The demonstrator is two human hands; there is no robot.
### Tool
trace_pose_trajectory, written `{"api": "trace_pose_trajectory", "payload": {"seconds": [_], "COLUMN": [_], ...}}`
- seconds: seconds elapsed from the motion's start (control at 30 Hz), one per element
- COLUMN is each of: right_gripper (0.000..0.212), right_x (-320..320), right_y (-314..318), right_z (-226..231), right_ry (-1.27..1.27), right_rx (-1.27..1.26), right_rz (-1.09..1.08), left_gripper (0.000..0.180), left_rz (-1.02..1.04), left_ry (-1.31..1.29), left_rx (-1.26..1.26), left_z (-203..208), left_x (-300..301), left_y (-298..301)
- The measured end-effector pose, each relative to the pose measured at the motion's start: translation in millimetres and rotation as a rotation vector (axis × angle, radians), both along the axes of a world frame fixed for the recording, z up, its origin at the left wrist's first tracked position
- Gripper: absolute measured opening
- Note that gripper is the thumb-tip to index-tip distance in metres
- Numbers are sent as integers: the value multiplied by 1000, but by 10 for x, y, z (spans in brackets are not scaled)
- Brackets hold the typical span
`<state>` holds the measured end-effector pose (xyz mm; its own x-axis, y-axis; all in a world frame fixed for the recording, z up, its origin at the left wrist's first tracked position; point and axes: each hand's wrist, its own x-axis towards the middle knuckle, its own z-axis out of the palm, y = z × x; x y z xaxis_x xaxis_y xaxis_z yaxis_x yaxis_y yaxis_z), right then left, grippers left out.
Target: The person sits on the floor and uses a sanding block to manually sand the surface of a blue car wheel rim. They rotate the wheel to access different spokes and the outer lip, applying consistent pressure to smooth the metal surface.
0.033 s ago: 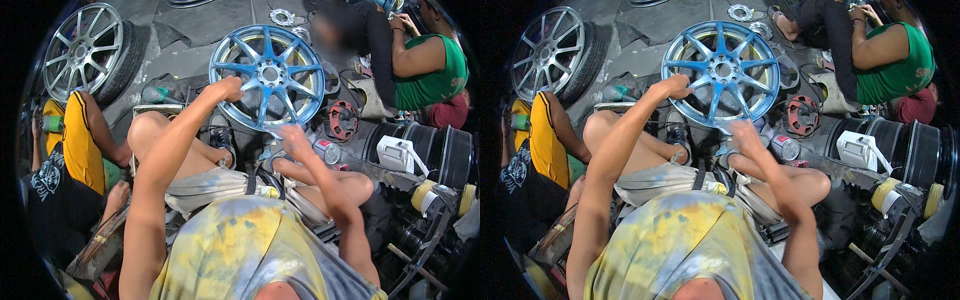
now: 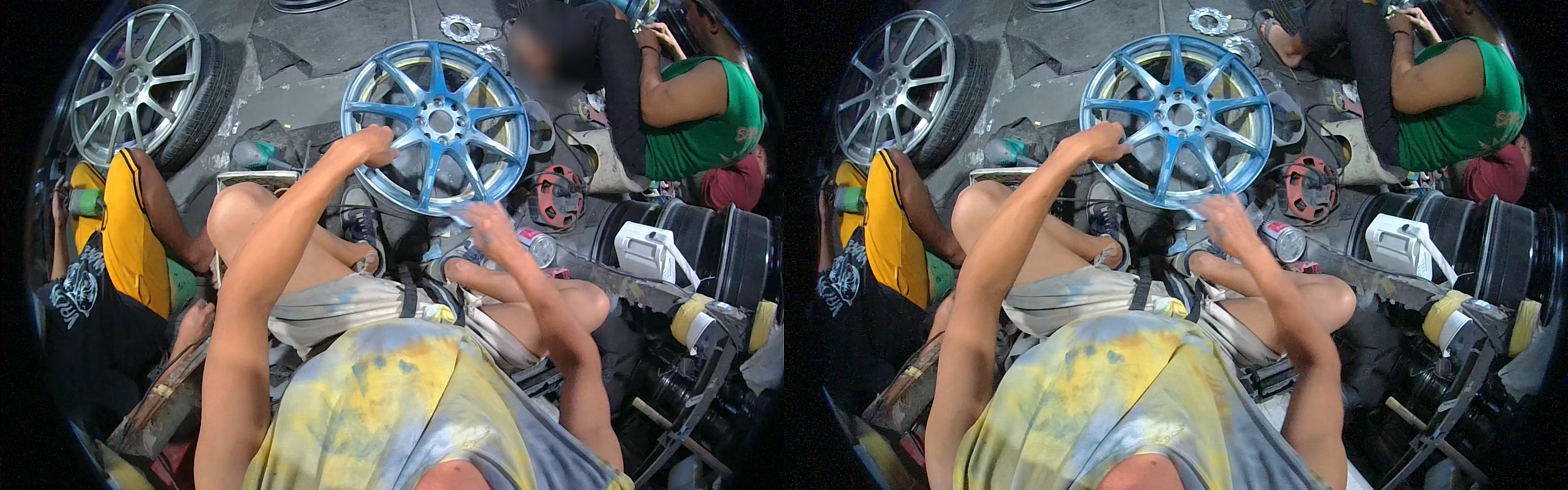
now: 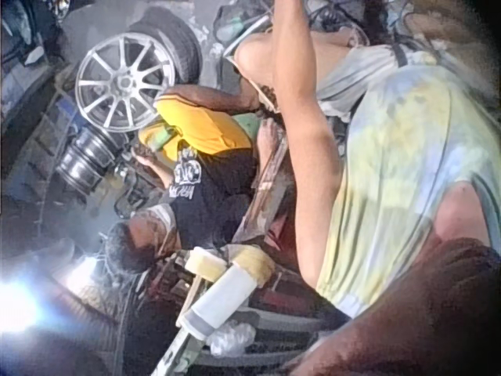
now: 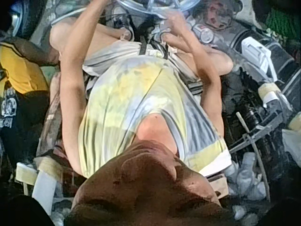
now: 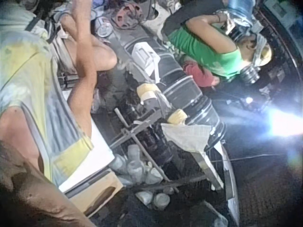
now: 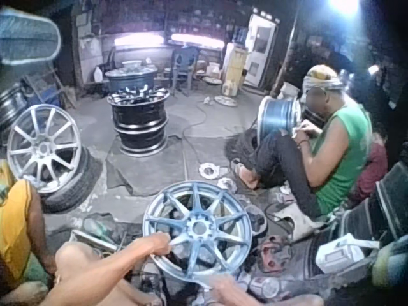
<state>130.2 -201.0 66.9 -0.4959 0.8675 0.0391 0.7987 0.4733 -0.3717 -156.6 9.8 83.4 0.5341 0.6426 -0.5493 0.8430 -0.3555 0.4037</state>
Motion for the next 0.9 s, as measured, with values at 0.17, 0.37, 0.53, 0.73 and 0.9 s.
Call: {"api": "trace_pose_trajectory", "payload": {"seconds": [0.17,0.37,0.53,0.73,0.9], "right_gripper": [43,53,49,44,42], "right_x": [36,-53,-79,59,-220], "right_y": [18,-51,18,59,149], "right_z": [-10,-65,-189,24,-167], "right_ry": [-80,27,-7,-26,-16], "right_rx": [-93,-82,-40,-215,-140], "right_rz": [-77,-70,-59,-92,-62], "left_gripper": [49,48,48,46,44], "left_rz": [17,-5,-21,36,97], "left_ry": [52,90,114,-80,-175], "left_rx": [-59,-57,-44,80,142], "left_z": [177,271,288,733,1032], "left_x": [9,65,111,-2,-81], "left_y": [-51,-87,-85,-61,-8]}}
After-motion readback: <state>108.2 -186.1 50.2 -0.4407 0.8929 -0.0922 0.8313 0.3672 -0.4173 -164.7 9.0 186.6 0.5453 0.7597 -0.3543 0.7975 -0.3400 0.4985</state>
